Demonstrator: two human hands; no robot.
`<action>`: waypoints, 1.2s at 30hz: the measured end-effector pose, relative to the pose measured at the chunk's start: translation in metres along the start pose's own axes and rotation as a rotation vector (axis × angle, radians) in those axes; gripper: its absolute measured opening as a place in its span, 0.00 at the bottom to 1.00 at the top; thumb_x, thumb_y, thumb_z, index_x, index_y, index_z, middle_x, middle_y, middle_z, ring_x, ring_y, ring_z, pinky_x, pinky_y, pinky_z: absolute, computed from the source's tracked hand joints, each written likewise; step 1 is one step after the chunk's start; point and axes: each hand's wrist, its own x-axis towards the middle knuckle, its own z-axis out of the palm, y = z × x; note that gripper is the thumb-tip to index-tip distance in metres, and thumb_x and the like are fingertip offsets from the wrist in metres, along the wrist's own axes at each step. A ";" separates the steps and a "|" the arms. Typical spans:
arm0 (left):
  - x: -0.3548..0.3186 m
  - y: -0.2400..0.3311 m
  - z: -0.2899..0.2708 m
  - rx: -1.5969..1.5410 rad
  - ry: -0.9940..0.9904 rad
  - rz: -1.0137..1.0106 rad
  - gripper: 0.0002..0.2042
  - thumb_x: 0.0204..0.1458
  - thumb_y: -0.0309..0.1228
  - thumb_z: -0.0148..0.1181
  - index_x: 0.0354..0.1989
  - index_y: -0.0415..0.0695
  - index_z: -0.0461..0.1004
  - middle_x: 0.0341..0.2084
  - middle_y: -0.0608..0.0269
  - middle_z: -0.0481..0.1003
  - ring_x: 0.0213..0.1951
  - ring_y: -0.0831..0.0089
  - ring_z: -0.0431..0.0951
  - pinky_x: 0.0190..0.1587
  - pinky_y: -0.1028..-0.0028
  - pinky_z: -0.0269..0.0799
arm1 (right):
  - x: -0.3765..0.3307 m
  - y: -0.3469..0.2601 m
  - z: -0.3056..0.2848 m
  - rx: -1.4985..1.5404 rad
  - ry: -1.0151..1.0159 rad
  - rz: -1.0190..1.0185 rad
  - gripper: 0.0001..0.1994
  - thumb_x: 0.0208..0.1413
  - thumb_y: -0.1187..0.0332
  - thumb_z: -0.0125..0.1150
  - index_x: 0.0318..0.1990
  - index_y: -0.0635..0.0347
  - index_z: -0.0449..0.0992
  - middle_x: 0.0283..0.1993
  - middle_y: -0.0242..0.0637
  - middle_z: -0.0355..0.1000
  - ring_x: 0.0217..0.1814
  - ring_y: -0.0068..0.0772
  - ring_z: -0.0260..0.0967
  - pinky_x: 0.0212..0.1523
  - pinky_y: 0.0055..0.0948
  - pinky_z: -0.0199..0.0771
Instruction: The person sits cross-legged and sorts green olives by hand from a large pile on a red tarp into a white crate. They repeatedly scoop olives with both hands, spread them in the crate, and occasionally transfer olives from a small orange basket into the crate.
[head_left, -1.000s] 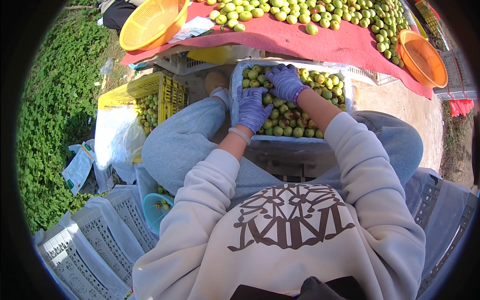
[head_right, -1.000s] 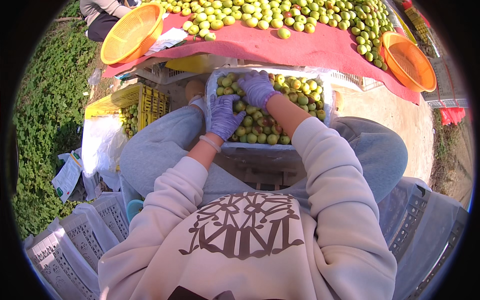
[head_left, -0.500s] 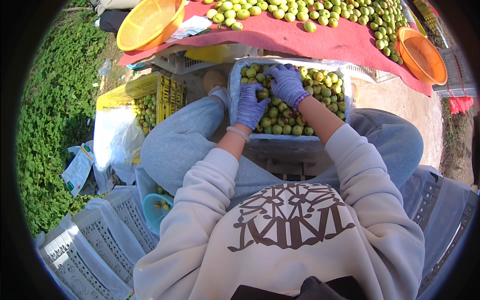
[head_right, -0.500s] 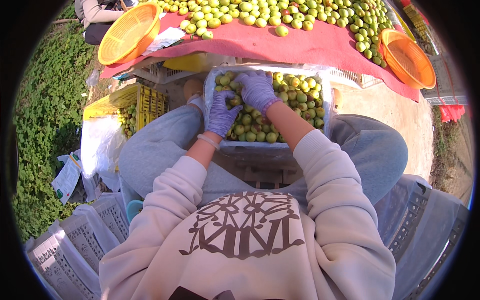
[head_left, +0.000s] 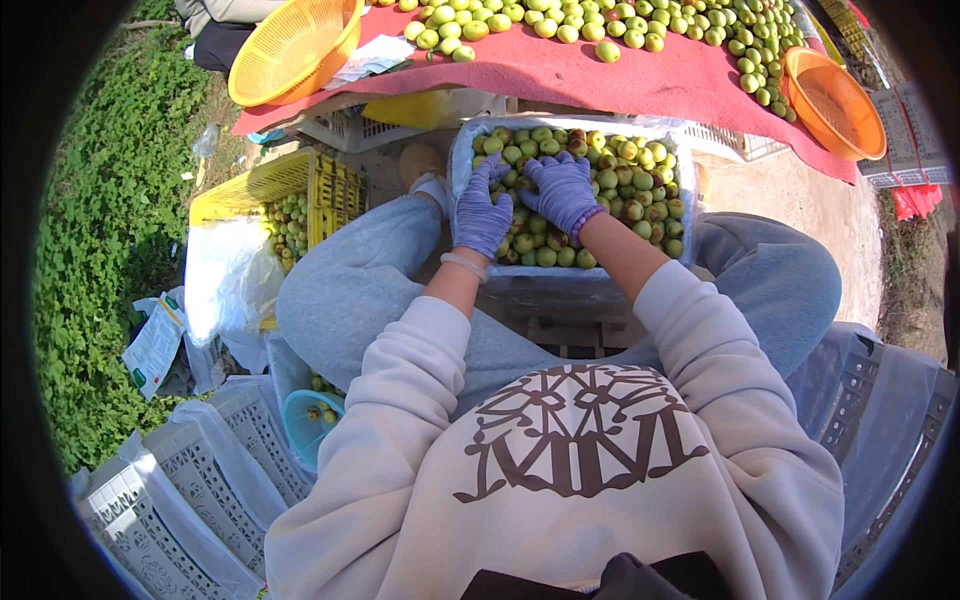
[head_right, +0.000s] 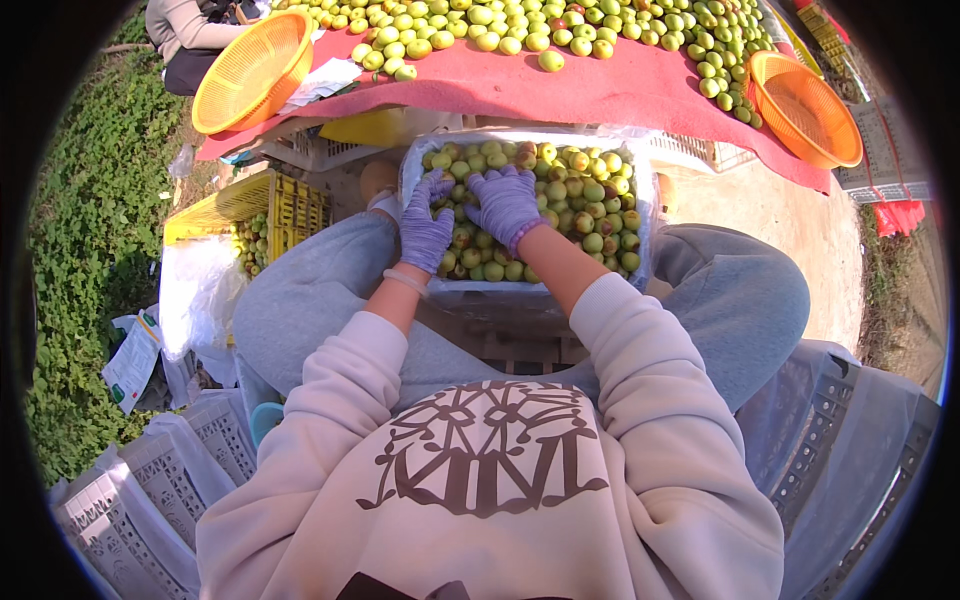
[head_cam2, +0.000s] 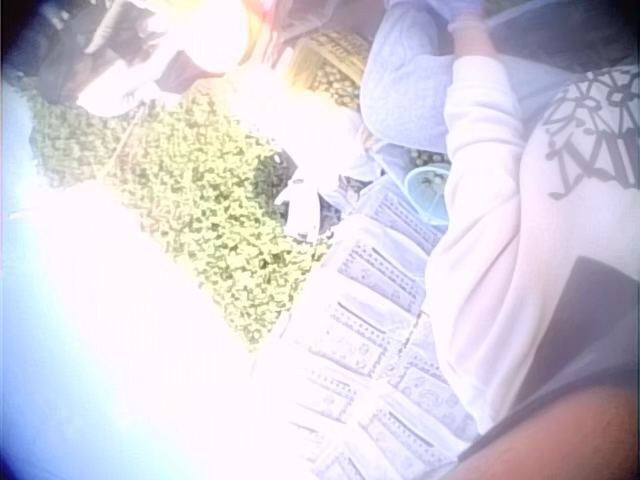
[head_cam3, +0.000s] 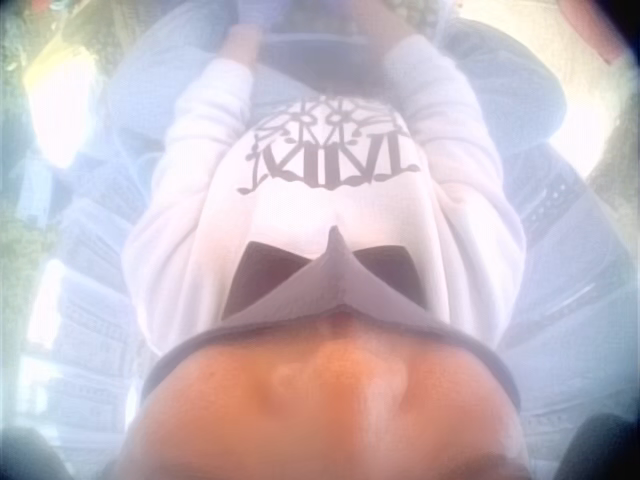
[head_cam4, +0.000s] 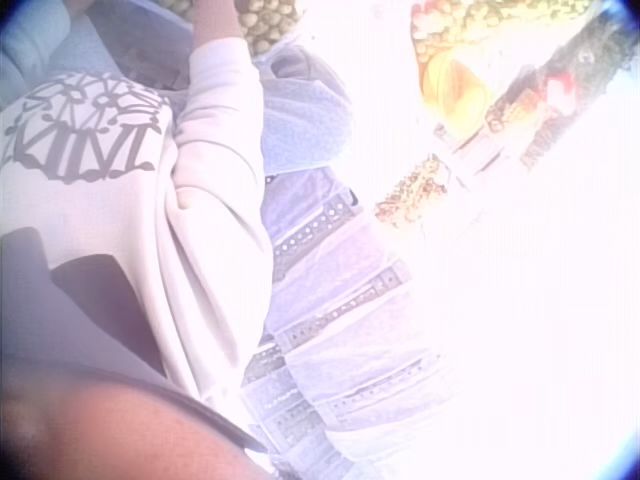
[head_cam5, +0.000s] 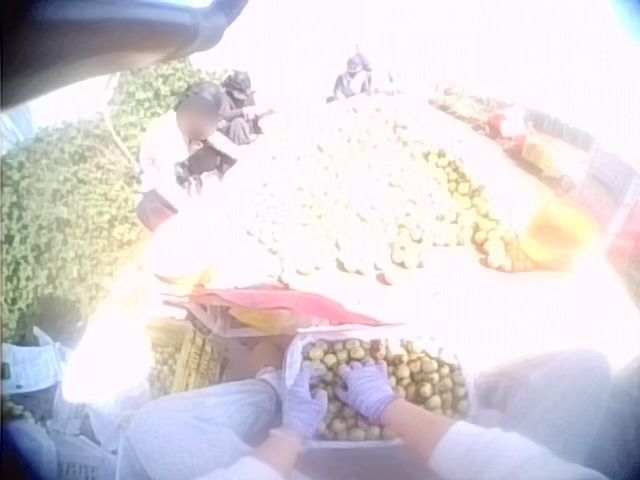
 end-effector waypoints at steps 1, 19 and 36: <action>0.004 -0.003 -0.002 -0.063 0.090 -0.029 0.28 0.52 0.22 0.57 0.65 0.43 0.62 0.55 0.50 0.72 0.59 0.54 0.69 0.62 0.62 0.64 | -0.002 -0.001 0.003 -0.016 0.040 -0.002 0.23 0.54 0.48 0.60 0.53 0.47 0.75 0.48 0.37 0.74 0.56 0.44 0.65 0.56 0.53 0.60; 0.005 0.001 -0.006 0.619 0.173 -0.218 0.20 0.44 0.42 0.69 0.43 0.46 0.73 0.43 0.51 0.74 0.50 0.51 0.70 0.60 0.52 0.58 | -0.012 -0.002 0.017 0.212 0.365 0.064 0.11 0.52 0.58 0.63 0.43 0.43 0.79 0.44 0.34 0.73 0.54 0.44 0.66 0.54 0.52 0.61; 0.013 -0.005 -0.003 0.515 0.101 -0.305 0.21 0.47 0.45 0.66 0.47 0.51 0.75 0.46 0.52 0.76 0.56 0.53 0.69 0.67 0.51 0.45 | -0.015 -0.007 0.016 0.232 0.323 0.091 0.11 0.53 0.60 0.62 0.44 0.42 0.79 0.45 0.33 0.74 0.54 0.44 0.66 0.54 0.51 0.61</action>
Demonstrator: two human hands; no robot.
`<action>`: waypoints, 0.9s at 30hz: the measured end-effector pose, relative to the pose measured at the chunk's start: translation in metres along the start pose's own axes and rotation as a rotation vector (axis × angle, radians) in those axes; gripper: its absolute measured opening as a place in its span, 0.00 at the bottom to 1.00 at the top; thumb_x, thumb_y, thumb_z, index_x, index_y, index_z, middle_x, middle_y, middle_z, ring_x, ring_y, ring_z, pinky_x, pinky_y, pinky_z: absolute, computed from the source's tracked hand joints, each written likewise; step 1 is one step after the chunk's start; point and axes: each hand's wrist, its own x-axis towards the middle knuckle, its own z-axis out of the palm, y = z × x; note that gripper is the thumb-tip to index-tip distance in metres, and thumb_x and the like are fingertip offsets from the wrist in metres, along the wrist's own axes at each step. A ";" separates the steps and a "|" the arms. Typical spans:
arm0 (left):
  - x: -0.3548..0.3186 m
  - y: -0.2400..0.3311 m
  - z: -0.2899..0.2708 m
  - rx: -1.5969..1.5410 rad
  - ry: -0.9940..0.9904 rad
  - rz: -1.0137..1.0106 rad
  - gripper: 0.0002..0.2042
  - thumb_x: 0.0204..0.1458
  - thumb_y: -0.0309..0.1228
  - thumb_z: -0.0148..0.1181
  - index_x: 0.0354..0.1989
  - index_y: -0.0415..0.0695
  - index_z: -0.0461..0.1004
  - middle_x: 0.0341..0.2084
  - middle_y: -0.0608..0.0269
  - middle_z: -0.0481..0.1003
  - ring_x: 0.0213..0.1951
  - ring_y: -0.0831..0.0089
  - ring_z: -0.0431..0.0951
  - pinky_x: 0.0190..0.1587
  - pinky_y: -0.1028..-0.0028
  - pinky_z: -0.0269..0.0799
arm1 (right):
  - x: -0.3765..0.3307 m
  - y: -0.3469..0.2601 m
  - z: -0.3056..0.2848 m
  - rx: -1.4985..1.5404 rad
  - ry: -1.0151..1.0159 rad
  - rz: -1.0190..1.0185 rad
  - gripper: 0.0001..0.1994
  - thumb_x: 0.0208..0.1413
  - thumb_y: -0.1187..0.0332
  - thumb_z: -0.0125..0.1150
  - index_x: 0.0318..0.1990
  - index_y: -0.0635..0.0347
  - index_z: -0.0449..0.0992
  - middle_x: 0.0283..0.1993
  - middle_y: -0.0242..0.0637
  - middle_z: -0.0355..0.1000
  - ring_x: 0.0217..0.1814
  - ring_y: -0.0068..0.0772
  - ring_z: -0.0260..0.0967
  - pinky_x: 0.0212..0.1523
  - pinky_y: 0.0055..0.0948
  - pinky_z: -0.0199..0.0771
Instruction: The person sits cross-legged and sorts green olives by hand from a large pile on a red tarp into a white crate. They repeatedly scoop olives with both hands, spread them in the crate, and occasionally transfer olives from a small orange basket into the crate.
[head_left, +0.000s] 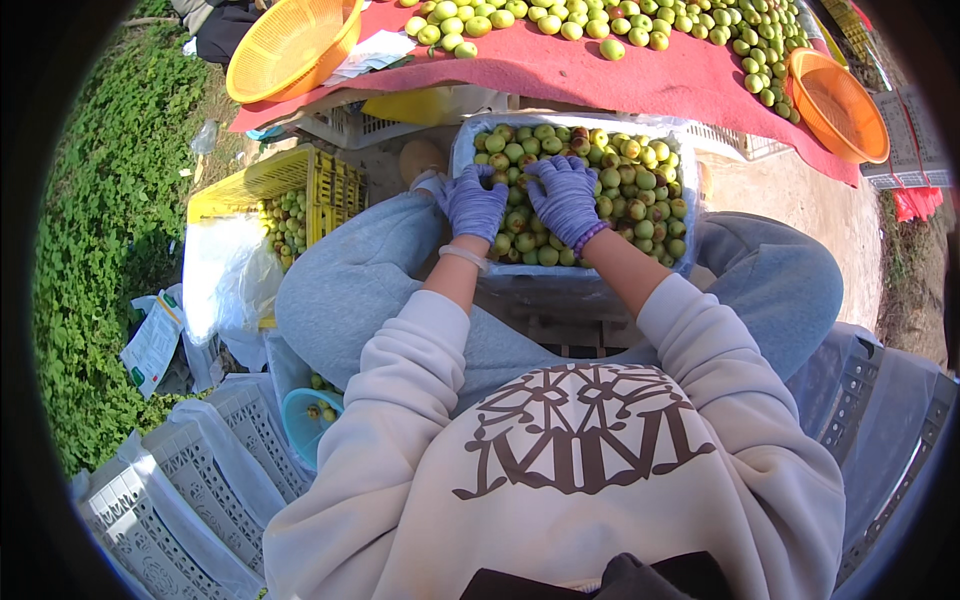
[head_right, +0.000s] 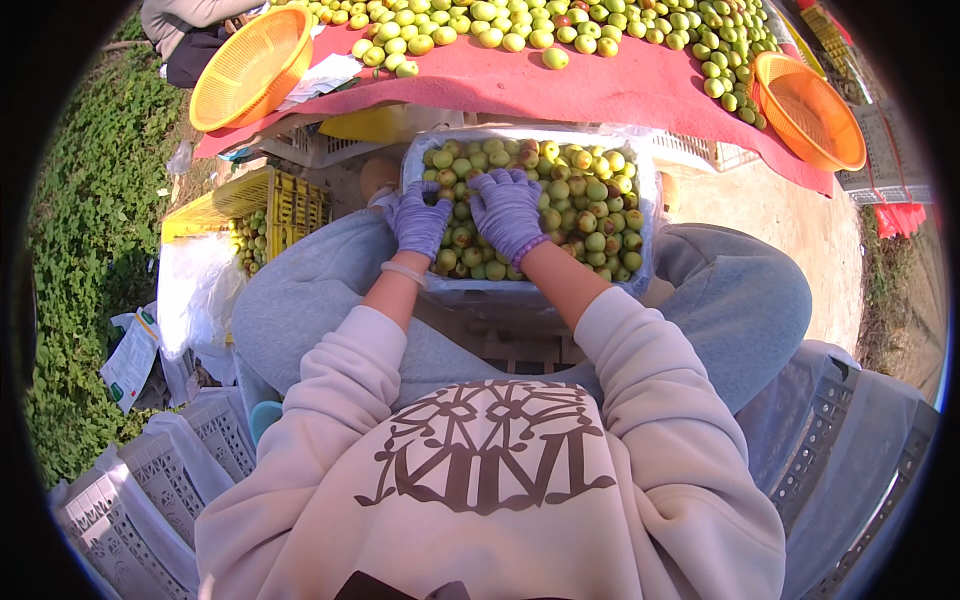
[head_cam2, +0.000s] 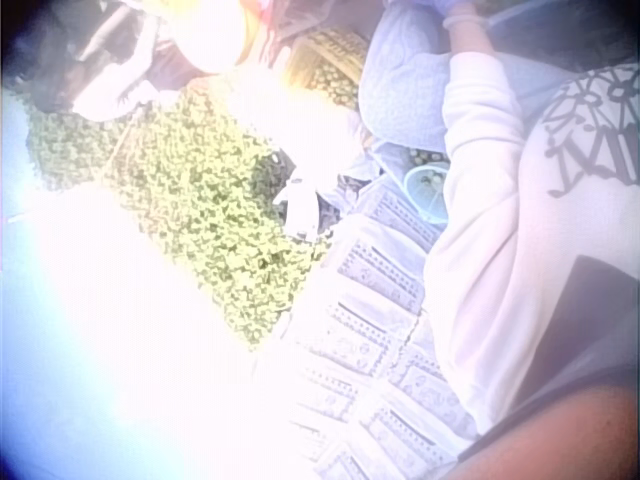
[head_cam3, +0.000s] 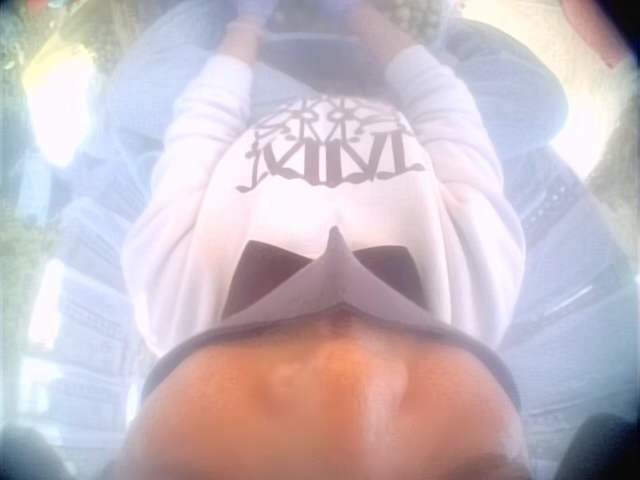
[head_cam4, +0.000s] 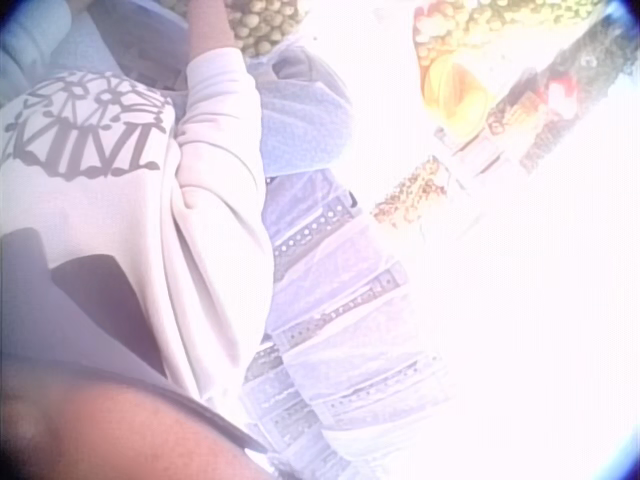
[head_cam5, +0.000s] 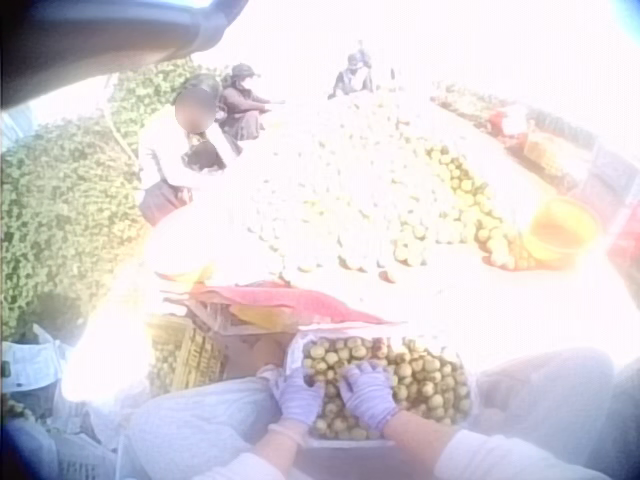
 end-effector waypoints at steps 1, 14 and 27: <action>0.001 -0.002 0.000 -0.047 -0.006 0.003 0.20 0.47 0.45 0.66 0.47 0.51 0.75 0.45 0.53 0.77 0.55 0.53 0.69 0.67 0.51 0.46 | 0.000 0.000 0.000 0.002 -0.006 0.003 0.11 0.53 0.60 0.62 0.44 0.42 0.79 0.45 0.33 0.74 0.54 0.44 0.66 0.54 0.52 0.62; 0.002 -0.004 0.004 0.077 0.084 0.030 0.20 0.49 0.49 0.65 0.46 0.51 0.77 0.41 0.50 0.78 0.49 0.52 0.73 0.58 0.56 0.59 | -0.001 0.006 0.000 -0.013 0.017 0.039 0.10 0.53 0.60 0.62 0.43 0.42 0.79 0.44 0.34 0.73 0.53 0.44 0.66 0.54 0.49 0.62; 0.009 -0.041 0.016 -0.010 0.262 0.156 0.15 0.58 0.35 0.55 0.52 0.47 0.75 0.54 0.46 0.71 0.58 0.47 0.66 0.63 0.54 0.57 | -0.001 0.014 0.000 0.039 0.067 0.055 0.09 0.52 0.61 0.63 0.42 0.42 0.80 0.42 0.33 0.74 0.51 0.45 0.67 0.52 0.47 0.63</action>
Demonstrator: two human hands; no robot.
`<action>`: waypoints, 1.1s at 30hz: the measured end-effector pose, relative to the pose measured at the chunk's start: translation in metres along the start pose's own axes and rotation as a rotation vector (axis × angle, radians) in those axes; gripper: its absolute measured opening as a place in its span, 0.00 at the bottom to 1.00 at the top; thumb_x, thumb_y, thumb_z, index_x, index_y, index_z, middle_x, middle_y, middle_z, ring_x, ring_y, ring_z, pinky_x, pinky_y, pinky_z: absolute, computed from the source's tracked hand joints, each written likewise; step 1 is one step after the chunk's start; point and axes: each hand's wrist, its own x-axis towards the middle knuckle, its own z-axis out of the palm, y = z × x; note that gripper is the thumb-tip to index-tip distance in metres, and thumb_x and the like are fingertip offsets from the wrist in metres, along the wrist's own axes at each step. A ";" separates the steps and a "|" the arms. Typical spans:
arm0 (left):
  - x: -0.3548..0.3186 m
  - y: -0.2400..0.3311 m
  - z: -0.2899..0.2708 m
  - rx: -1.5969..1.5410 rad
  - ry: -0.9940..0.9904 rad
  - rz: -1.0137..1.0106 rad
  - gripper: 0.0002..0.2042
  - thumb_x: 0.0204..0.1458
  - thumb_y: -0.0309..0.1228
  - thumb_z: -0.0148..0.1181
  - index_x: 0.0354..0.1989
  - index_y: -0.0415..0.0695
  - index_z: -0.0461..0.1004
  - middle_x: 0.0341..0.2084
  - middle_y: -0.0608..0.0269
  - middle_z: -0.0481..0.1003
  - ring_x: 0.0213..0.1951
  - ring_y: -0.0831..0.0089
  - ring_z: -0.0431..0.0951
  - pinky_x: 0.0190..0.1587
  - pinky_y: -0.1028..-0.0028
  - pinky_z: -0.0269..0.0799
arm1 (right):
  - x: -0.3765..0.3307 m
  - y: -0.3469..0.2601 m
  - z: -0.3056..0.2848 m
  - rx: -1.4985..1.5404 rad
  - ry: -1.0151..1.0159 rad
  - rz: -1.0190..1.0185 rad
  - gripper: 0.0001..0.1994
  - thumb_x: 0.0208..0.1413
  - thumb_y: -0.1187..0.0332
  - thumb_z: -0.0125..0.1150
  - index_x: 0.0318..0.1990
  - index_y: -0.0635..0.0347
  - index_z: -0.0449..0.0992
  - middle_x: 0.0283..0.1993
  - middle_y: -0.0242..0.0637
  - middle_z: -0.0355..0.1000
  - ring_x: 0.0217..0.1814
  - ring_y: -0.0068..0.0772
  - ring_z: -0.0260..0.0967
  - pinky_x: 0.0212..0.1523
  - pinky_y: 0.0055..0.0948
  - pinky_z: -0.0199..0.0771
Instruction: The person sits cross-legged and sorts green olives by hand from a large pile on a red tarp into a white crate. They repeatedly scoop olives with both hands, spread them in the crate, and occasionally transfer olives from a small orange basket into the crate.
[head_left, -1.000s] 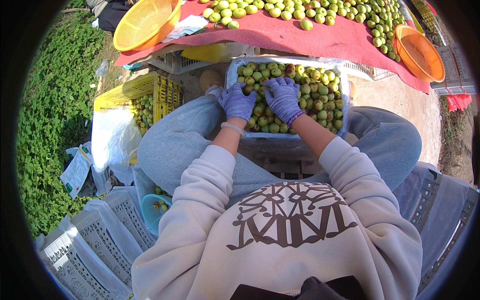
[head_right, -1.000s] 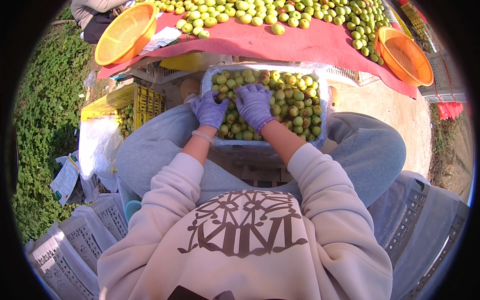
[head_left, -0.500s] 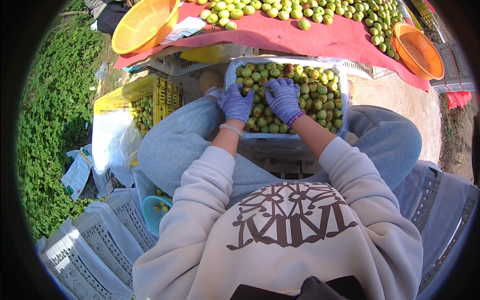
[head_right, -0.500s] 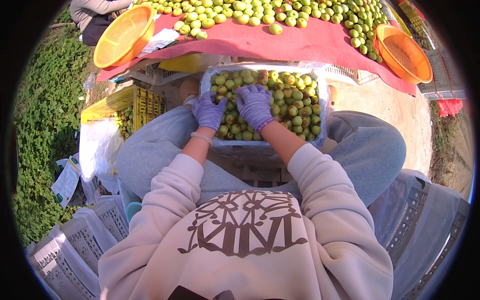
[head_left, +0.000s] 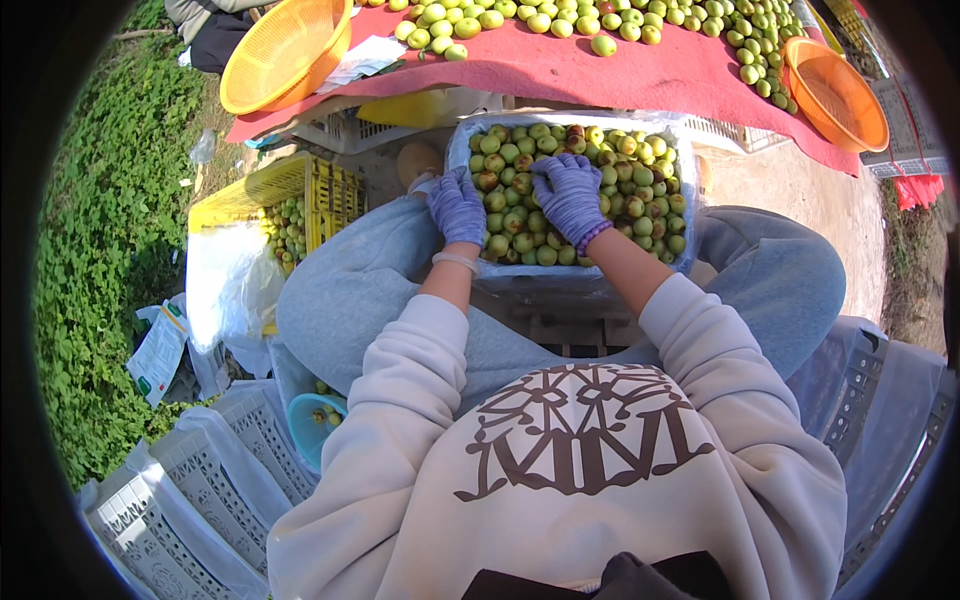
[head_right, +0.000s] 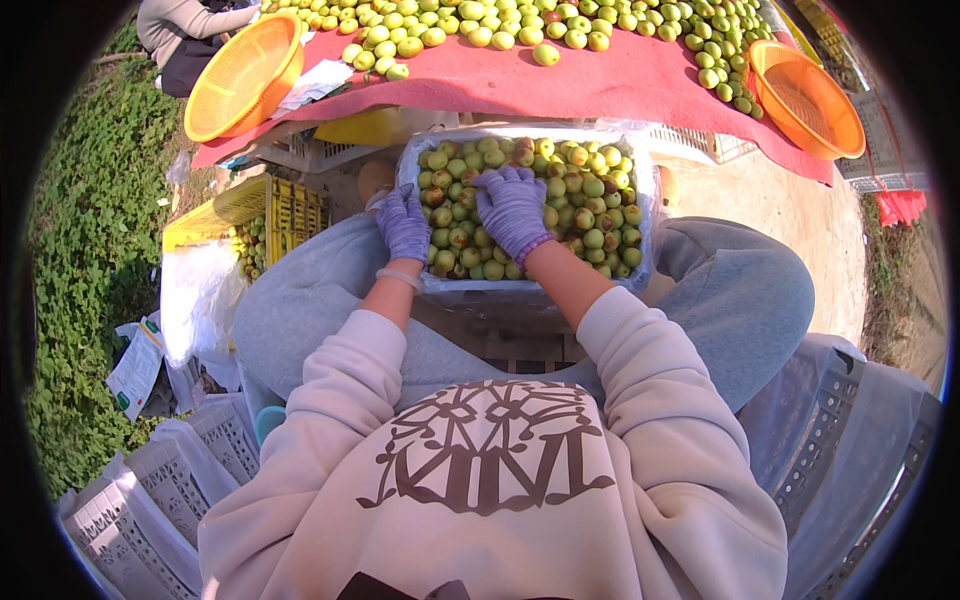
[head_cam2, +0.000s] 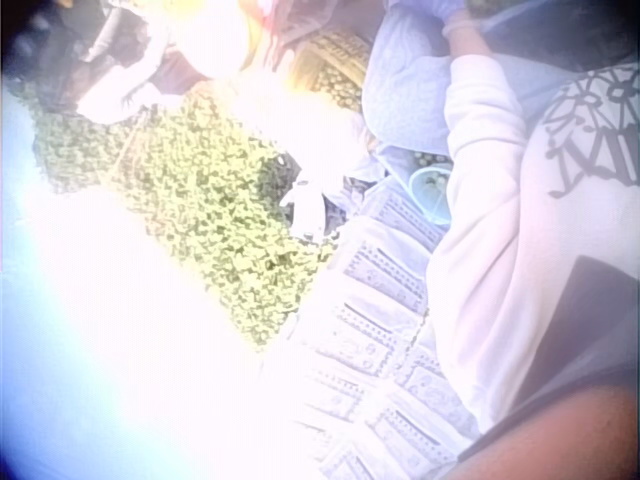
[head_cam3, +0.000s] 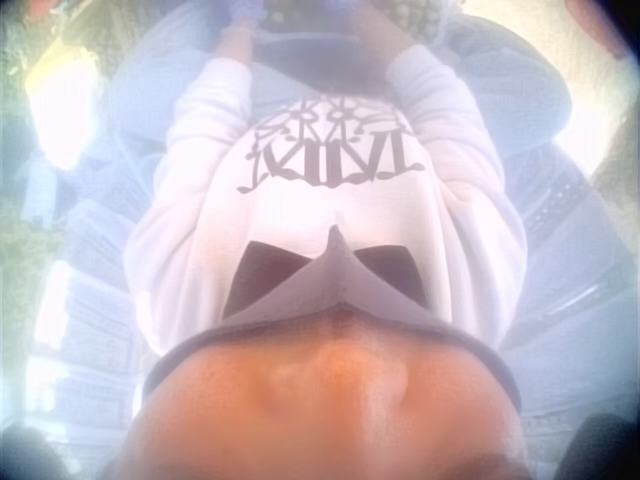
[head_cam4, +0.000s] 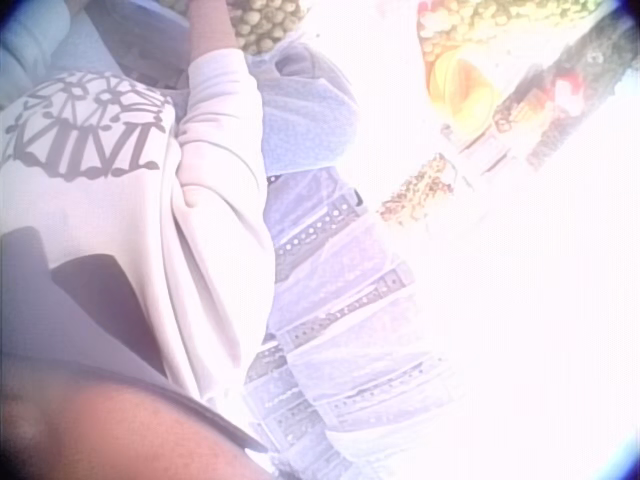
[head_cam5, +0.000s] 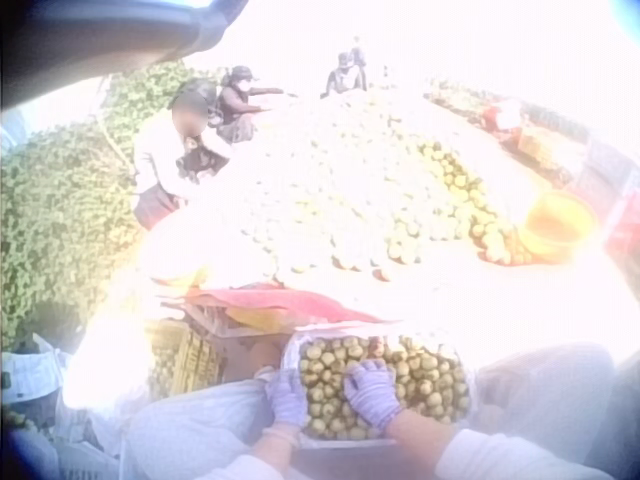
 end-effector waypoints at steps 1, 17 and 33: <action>-0.001 0.002 0.001 -0.031 0.026 -0.002 0.17 0.58 0.36 0.54 0.55 0.47 0.73 0.56 0.46 0.69 0.61 0.47 0.65 0.65 0.54 0.55 | 0.001 0.001 0.000 0.019 0.017 0.006 0.09 0.52 0.61 0.63 0.41 0.42 0.80 0.41 0.33 0.74 0.50 0.45 0.67 0.52 0.47 0.63; -0.006 0.004 0.015 -0.088 -0.076 0.125 0.25 0.62 0.39 0.51 0.64 0.38 0.65 0.67 0.46 0.60 0.66 0.47 0.59 0.69 0.56 0.50 | 0.113 -0.051 0.016 -0.205 -0.568 -0.129 0.31 0.52 0.41 0.60 0.58 0.50 0.72 0.55 0.45 0.74 0.60 0.49 0.69 0.62 0.52 0.62; -0.004 0.031 -0.013 -0.019 -0.094 0.167 0.26 0.57 0.39 0.58 0.63 0.44 0.66 0.66 0.49 0.61 0.65 0.48 0.60 0.68 0.56 0.53 | 0.143 -0.011 0.016 0.692 -0.851 0.148 0.20 0.59 0.59 0.56 0.54 0.60 0.73 0.48 0.37 0.72 0.48 0.35 0.71 0.51 0.34 0.73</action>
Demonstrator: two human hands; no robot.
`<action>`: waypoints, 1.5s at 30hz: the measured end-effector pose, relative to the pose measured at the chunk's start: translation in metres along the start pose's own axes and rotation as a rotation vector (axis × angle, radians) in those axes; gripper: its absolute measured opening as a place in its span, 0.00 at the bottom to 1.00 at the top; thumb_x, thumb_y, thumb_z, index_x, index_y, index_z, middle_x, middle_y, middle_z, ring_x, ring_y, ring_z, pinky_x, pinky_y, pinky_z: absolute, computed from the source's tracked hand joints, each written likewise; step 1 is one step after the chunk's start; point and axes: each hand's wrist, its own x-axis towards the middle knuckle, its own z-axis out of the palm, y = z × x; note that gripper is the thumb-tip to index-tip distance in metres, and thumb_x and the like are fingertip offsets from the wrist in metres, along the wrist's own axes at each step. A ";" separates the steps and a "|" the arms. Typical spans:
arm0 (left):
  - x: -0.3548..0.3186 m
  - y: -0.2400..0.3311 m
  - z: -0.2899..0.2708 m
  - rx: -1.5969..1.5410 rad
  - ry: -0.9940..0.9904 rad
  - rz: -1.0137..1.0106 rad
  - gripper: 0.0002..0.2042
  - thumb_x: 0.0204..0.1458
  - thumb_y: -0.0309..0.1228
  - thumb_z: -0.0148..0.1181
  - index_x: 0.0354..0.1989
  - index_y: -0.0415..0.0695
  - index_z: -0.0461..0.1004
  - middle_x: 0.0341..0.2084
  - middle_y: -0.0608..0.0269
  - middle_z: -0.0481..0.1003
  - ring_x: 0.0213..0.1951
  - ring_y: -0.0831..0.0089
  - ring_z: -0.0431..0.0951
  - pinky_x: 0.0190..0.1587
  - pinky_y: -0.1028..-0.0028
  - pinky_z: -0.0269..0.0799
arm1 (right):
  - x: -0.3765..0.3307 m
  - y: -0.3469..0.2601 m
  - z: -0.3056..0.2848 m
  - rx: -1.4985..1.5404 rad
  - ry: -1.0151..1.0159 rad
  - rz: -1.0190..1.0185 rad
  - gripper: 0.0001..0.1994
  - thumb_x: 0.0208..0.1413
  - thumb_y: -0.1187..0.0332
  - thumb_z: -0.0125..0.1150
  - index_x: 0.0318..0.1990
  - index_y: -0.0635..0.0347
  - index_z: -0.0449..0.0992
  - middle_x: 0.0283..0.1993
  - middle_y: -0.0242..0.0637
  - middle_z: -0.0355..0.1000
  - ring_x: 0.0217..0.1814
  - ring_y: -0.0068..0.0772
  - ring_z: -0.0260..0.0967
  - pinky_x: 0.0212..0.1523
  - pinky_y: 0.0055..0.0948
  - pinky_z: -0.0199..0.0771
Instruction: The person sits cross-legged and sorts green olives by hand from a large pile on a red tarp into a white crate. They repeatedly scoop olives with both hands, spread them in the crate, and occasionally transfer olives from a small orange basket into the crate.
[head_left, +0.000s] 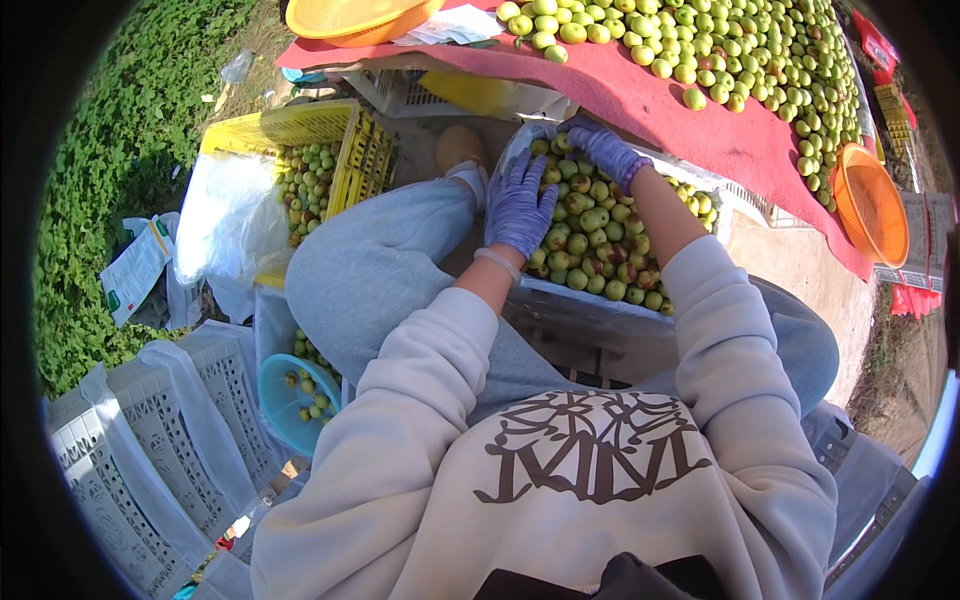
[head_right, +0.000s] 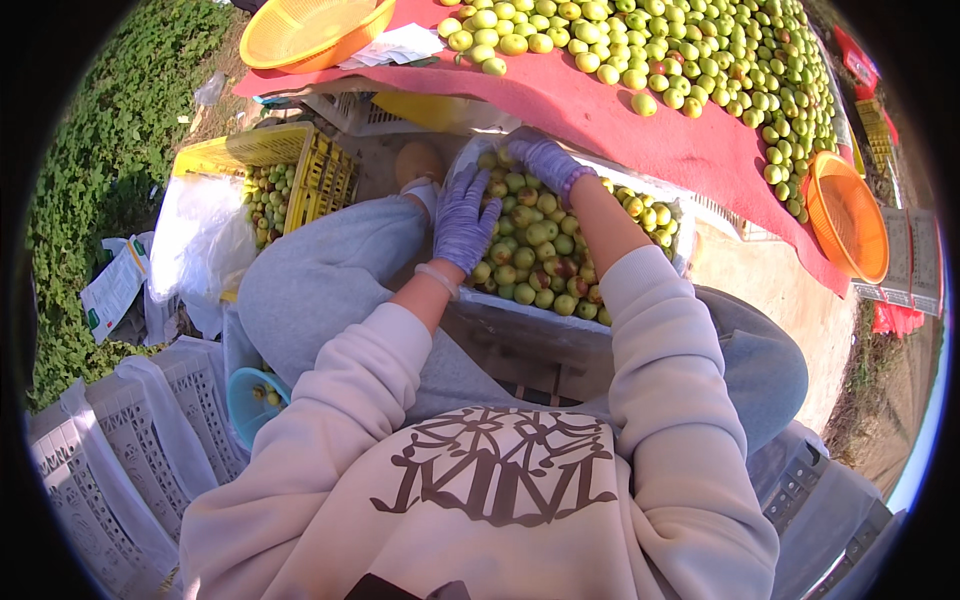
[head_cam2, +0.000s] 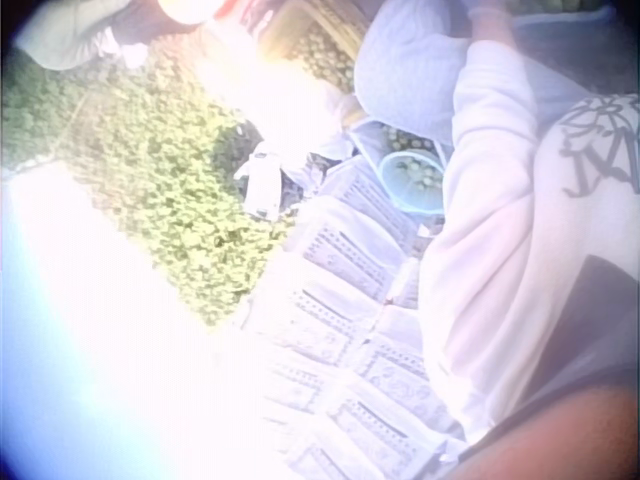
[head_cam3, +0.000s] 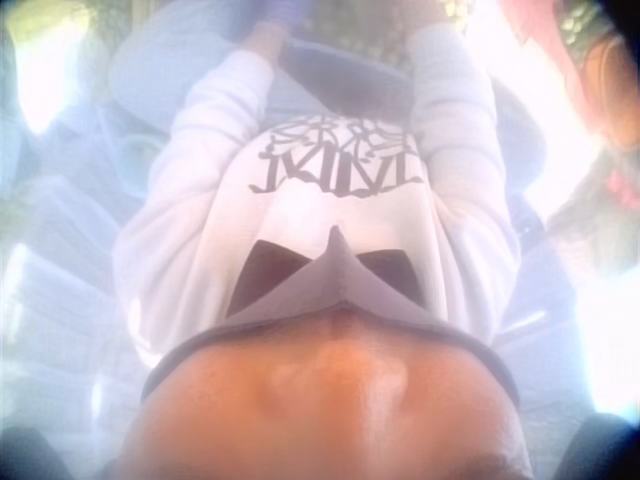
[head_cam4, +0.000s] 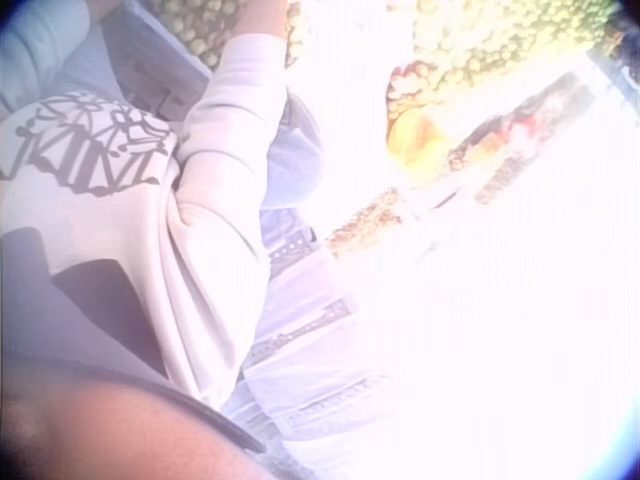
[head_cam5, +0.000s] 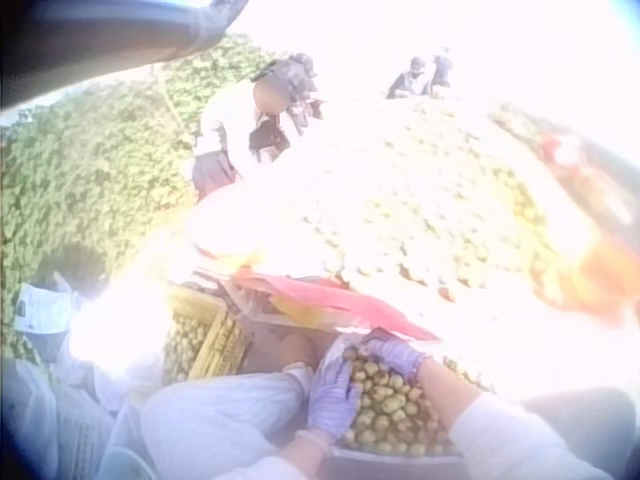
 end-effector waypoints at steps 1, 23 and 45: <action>0.000 0.000 0.000 0.013 -0.005 0.010 0.26 0.56 0.39 0.58 0.63 0.44 0.66 0.66 0.50 0.61 0.65 0.48 0.60 0.68 0.56 0.53 | 0.002 -0.003 0.000 -0.070 0.021 0.041 0.20 0.59 0.59 0.56 0.54 0.61 0.72 0.46 0.38 0.73 0.46 0.36 0.72 0.50 0.34 0.73; -0.003 -0.026 0.026 0.008 -0.033 0.040 0.30 0.59 0.42 0.53 0.67 0.40 0.60 0.68 0.46 0.56 0.68 0.47 0.55 0.71 0.54 0.46 | -0.019 0.086 -0.050 -1.303 0.660 -0.372 0.14 0.61 0.58 0.55 0.47 0.56 0.77 0.45 0.50 0.76 0.49 0.52 0.74 0.52 0.43 0.72; -0.010 0.055 0.025 0.502 -0.366 0.370 0.38 0.58 0.49 0.53 0.72 0.43 0.50 0.72 0.52 0.50 0.73 0.55 0.48 0.72 0.50 0.33 | -0.118 0.055 -0.047 -0.794 0.331 -0.074 0.23 0.45 0.56 0.69 0.48 0.52 0.74 0.46 0.43 0.76 0.57 0.47 0.69 0.59 0.45 0.65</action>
